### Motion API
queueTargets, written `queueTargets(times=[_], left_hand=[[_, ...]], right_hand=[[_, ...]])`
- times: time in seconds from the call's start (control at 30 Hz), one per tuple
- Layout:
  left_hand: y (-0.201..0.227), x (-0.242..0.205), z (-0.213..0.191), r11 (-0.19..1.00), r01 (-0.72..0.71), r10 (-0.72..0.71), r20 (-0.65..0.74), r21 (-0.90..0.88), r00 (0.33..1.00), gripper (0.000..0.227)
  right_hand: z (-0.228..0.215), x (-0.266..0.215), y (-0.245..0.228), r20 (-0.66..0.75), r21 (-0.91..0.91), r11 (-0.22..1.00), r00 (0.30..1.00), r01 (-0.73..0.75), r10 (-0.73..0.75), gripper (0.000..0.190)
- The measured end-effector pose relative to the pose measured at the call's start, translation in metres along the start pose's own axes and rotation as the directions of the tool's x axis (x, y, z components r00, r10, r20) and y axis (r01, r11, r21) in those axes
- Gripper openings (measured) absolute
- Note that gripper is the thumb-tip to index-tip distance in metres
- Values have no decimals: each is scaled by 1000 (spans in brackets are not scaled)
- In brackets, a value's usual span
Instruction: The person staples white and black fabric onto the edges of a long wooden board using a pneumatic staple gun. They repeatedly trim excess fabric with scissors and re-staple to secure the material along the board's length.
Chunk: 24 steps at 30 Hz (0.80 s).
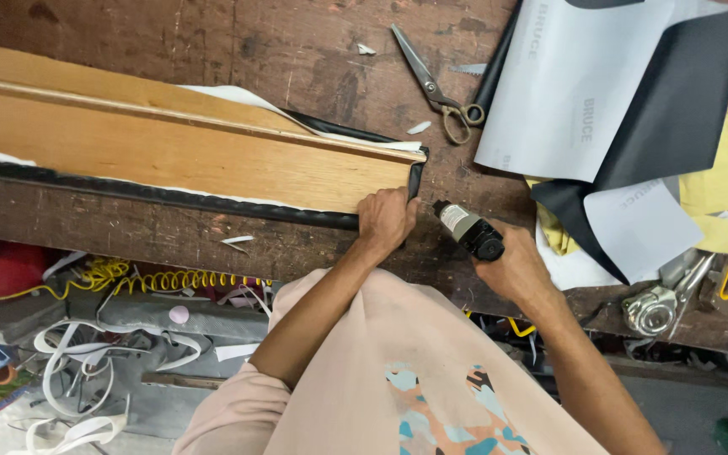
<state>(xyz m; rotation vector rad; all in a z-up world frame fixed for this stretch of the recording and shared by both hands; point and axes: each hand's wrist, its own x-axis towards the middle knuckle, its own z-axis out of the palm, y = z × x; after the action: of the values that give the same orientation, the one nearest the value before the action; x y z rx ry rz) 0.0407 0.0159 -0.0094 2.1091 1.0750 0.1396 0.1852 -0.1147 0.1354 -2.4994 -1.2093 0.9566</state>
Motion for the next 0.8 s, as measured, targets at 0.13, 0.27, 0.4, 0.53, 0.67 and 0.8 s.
queueTargets(times=[0.13,0.27,0.4,0.53,0.67,0.8], left_hand=[[-1,-3,-2,968,178,-179,10,-175,984,36],[-5,-7,-3,962,183,-197,-55,-201,979,36],[-10,-4,-8,984,134,-147,-109,-115,983,33],[-13,-1,-18,985,140,-149,-78,-104,986,34],[-16,-1,-22,979,147,-156,-50,-143,986,33],[-19,-1,-26,970,148,-162,-58,-192,985,34]], right_hand=[[-16,10,-12,12,-2,997,997,74,-74,35],[-10,28,-16,13,-52,987,988,153,-153,37],[4,46,-14,79,-217,970,992,110,-95,26],[12,56,-20,86,-223,963,987,154,-138,37],[14,63,-33,63,-283,958,997,49,-33,40],[11,69,-45,86,-290,954,995,78,-55,46]])
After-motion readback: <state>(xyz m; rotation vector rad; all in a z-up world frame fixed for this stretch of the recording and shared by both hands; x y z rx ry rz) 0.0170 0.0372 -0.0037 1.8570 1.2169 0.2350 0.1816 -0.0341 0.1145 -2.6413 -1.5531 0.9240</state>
